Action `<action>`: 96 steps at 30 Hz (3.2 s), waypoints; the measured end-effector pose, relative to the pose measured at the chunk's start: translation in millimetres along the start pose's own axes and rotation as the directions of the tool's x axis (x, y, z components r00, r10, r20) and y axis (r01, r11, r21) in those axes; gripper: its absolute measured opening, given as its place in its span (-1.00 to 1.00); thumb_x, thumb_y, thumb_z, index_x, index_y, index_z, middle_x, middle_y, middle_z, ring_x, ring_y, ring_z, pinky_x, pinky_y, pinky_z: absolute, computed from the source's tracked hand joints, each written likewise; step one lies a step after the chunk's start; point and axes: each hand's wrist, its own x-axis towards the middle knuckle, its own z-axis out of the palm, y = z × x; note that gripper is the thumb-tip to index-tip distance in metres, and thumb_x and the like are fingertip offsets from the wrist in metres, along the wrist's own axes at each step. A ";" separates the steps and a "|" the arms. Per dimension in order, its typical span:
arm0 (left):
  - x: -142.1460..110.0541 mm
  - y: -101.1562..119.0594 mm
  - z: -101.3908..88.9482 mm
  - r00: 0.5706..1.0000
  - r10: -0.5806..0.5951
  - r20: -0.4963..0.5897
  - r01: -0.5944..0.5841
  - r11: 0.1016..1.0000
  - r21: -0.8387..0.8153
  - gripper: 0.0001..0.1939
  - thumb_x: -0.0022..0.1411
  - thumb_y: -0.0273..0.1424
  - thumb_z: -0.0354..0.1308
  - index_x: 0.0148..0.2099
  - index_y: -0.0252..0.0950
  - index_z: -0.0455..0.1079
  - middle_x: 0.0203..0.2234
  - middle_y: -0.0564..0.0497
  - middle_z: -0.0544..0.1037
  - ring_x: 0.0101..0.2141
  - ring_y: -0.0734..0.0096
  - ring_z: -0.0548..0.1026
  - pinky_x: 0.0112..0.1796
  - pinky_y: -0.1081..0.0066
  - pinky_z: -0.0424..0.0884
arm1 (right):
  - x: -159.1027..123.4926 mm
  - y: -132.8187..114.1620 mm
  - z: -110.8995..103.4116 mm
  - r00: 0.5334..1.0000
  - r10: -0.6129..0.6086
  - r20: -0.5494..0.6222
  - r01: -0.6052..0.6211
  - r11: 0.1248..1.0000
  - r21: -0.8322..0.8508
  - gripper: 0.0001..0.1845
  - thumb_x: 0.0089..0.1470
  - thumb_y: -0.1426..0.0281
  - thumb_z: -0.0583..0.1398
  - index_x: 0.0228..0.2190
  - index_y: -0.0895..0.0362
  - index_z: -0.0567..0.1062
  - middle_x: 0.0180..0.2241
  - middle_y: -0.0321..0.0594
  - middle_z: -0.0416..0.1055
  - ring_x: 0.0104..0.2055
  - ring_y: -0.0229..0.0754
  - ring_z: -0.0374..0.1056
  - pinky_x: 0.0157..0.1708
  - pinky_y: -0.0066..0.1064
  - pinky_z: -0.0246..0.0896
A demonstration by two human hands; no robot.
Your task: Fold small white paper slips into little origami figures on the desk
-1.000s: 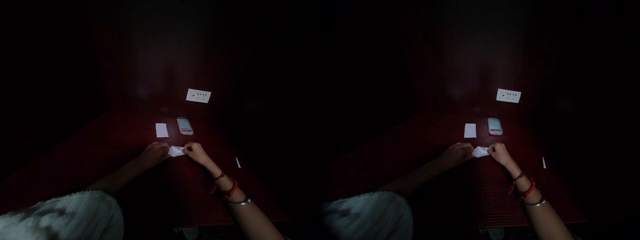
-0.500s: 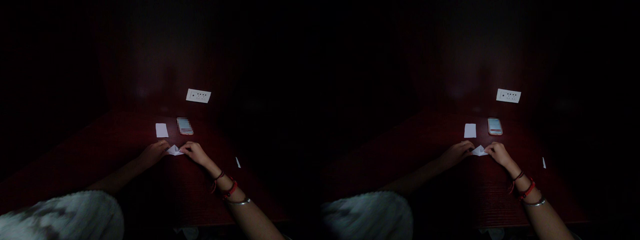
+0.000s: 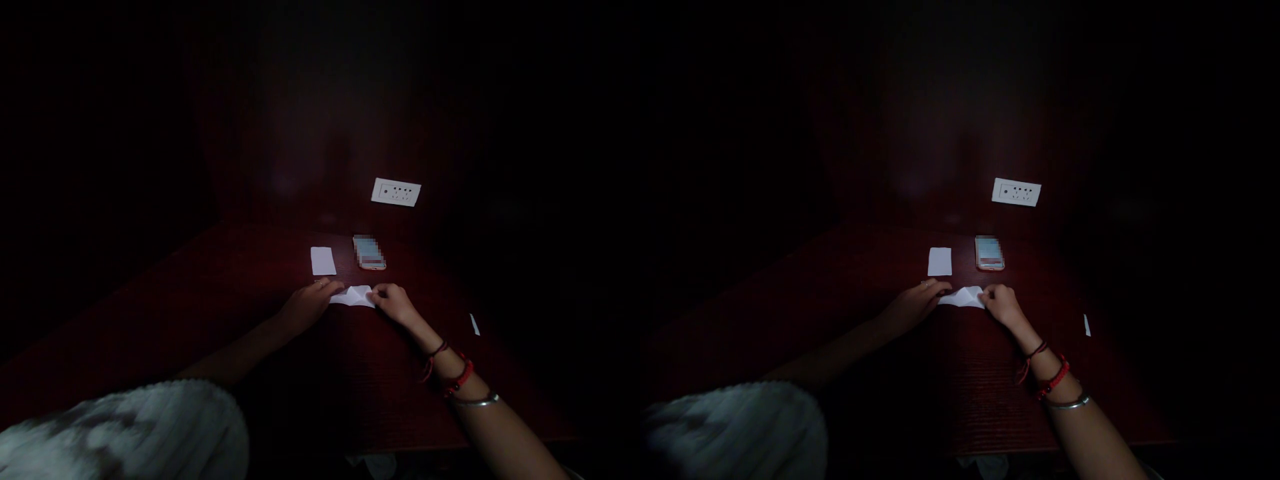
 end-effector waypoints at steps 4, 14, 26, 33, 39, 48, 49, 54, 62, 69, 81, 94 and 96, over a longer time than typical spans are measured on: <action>-0.1 -0.8 0.2 1.000 0.017 0.014 -0.018 0.998 0.064 -0.82 0.17 -0.50 -0.19 -0.21 -0.25 0.17 -0.35 0.06 0.29 -0.36 0.47 0.30 -0.32 0.45 0.23 | -0.8 -1.9 -0.6 0.999 -0.028 0.030 0.027 0.999 0.038 -0.65 -0.09 0.20 -0.02 -0.62 0.18 0.37 -0.62 -0.31 0.28 -0.54 -0.34 0.18 -0.52 -0.57 -0.02; 2.4 -7.1 6.3 0.998 0.054 -0.031 -0.054 0.998 -0.018 -0.81 0.09 -0.61 -0.19 -0.32 -0.29 0.18 -0.41 0.06 0.24 -0.42 0.52 0.25 -0.32 0.48 0.23 | -1.3 -3.6 -1.9 0.997 0.077 0.000 -0.077 0.994 -0.082 -0.73 -0.11 0.29 0.03 -0.64 0.17 0.41 -0.63 -0.27 0.32 -0.54 -0.31 0.24 -0.52 -0.54 -0.02; -0.3 -3.4 2.6 0.996 -0.028 -0.083 0.033 0.998 0.056 -0.83 0.13 -0.48 -0.13 -0.30 -0.32 0.29 -0.23 -0.03 0.27 -0.25 0.40 0.28 -0.22 0.38 0.25 | -9.1 -15.1 -4.9 0.971 -0.218 -0.094 0.186 0.945 -0.270 -0.81 -0.13 0.44 0.12 -0.36 0.13 0.41 -0.32 -0.20 0.31 -0.30 -0.28 0.23 -0.30 -0.48 0.05; 0.0 -11.3 9.5 0.999 0.039 -0.003 -0.039 0.996 0.076 -0.83 0.12 -0.45 -0.09 -0.24 -0.32 0.28 -0.09 -0.01 0.25 -0.12 0.37 0.24 -0.11 0.36 0.17 | -4.3 -6.1 -0.4 0.947 -0.314 0.059 0.320 0.925 -0.205 -0.74 -0.05 0.31 0.08 -0.30 0.16 0.42 -0.32 -0.16 0.33 -0.24 -0.24 0.22 -0.22 -0.44 0.07; -2.9 -14.1 12.4 0.998 0.050 0.045 -0.053 0.995 0.085 -0.69 0.16 -0.44 -0.14 -0.02 -0.27 0.13 -0.09 -0.01 0.28 -0.08 0.39 0.22 -0.11 0.33 0.15 | -2.1 0.6 0.3 0.941 -0.324 0.096 0.337 0.924 -0.183 -0.66 -0.07 0.29 0.10 -0.22 0.16 0.38 -0.27 -0.14 0.31 -0.19 -0.20 0.20 -0.19 -0.40 0.07; -4.2 -9.7 7.9 0.996 0.068 0.058 -0.076 0.986 0.149 -0.71 0.18 -0.39 -0.15 -0.04 -0.21 0.16 -0.11 0.00 0.26 -0.10 0.33 0.22 -0.15 0.29 0.15 | -1.0 5.4 -2.2 0.948 -0.278 0.155 0.306 0.930 -0.203 -0.59 -0.09 0.21 0.09 -0.19 0.14 0.36 -0.23 -0.13 0.28 -0.15 -0.16 0.15 -0.18 -0.34 0.02; -4.0 -9.0 7.3 0.997 0.067 0.040 -0.073 0.986 0.153 -0.70 0.18 -0.39 -0.15 -0.02 -0.22 0.14 -0.09 -0.02 0.24 -0.08 0.33 0.19 -0.14 0.28 0.14 | -1.5 5.1 -2.6 0.950 -0.270 0.158 0.299 0.932 -0.207 -0.57 -0.10 0.19 0.10 -0.18 0.14 0.35 -0.24 -0.13 0.28 -0.16 -0.15 0.15 -0.18 -0.34 0.02; -2.8 -3.0 2.4 0.996 0.084 -0.038 -0.076 0.981 0.181 -0.68 0.19 -0.39 -0.14 0.01 -0.24 0.08 0.00 -0.04 0.14 0.01 0.29 0.05 -0.07 0.24 0.06 | -5.9 -2.9 -5.8 0.961 -0.250 0.117 0.271 0.932 -0.240 -0.50 -0.15 0.16 0.13 -0.13 0.07 0.29 -0.23 -0.14 0.24 -0.14 -0.11 0.12 -0.22 -0.27 0.01; 1.0 9.8 -5.3 0.984 0.173 -0.034 -0.162 0.963 0.214 -0.66 0.17 -0.45 -0.12 0.02 -0.23 0.06 0.03 0.00 0.11 0.07 0.32 -0.06 -0.02 0.21 -0.07 | -10.5 -18.4 -13.5 0.924 -0.377 0.055 0.377 0.883 -0.279 -0.56 -0.11 0.25 0.13 -0.13 0.03 0.28 -0.16 -0.17 0.25 -0.10 -0.10 0.08 -0.20 -0.26 -0.08; -1.1 0.5 6.5 0.989 0.133 0.057 -0.142 0.971 0.194 -0.69 0.21 -0.42 -0.19 0.02 -0.20 0.07 -0.02 0.03 0.22 0.00 0.40 0.12 -0.02 0.23 -0.08 | -8.2 -11.1 -9.8 0.928 -0.359 0.096 0.371 0.877 -0.306 -0.63 -0.06 0.29 0.09 -0.15 0.07 0.29 -0.19 -0.15 0.31 -0.10 -0.13 0.13 -0.14 -0.23 -0.12; -4.5 -11.2 14.4 0.998 0.009 0.064 -0.014 0.997 0.080 -0.62 0.19 -0.35 -0.17 0.07 -0.23 0.01 -0.02 -0.02 0.20 -0.03 0.36 0.15 -0.10 0.29 0.08 | -3.7 0.5 -6.0 0.931 -0.325 0.169 0.353 0.918 -0.183 -0.57 -0.08 0.27 0.10 -0.13 0.16 0.31 -0.21 -0.11 0.32 -0.14 -0.17 0.22 -0.17 -0.38 0.07; -0.6 2.3 2.4 0.997 -0.043 -0.057 0.039 0.997 -0.069 -0.55 0.14 -0.32 -0.08 0.09 -0.18 -0.03 -0.10 -0.02 0.18 -0.13 0.32 0.20 -0.16 0.30 0.16 | -1.6 1.9 -9.3 0.951 -0.306 -0.028 0.304 0.950 -0.070 -0.48 -0.11 0.32 0.13 -0.06 0.20 0.23 -0.10 -0.06 0.25 -0.06 -0.14 0.16 -0.08 -0.31 0.04; -0.4 1.9 1.7 0.996 -0.043 -0.078 0.040 0.998 -0.040 -0.57 0.13 -0.33 -0.07 0.06 -0.18 0.01 -0.10 -0.02 0.18 -0.12 0.29 0.19 -0.15 0.27 0.14 | -2.5 0.0 -11.6 0.961 -0.265 -0.083 0.262 0.964 -0.049 -0.49 -0.10 0.30 0.12 -0.07 0.21 0.24 -0.10 -0.05 0.25 -0.06 -0.14 0.16 -0.07 -0.33 0.04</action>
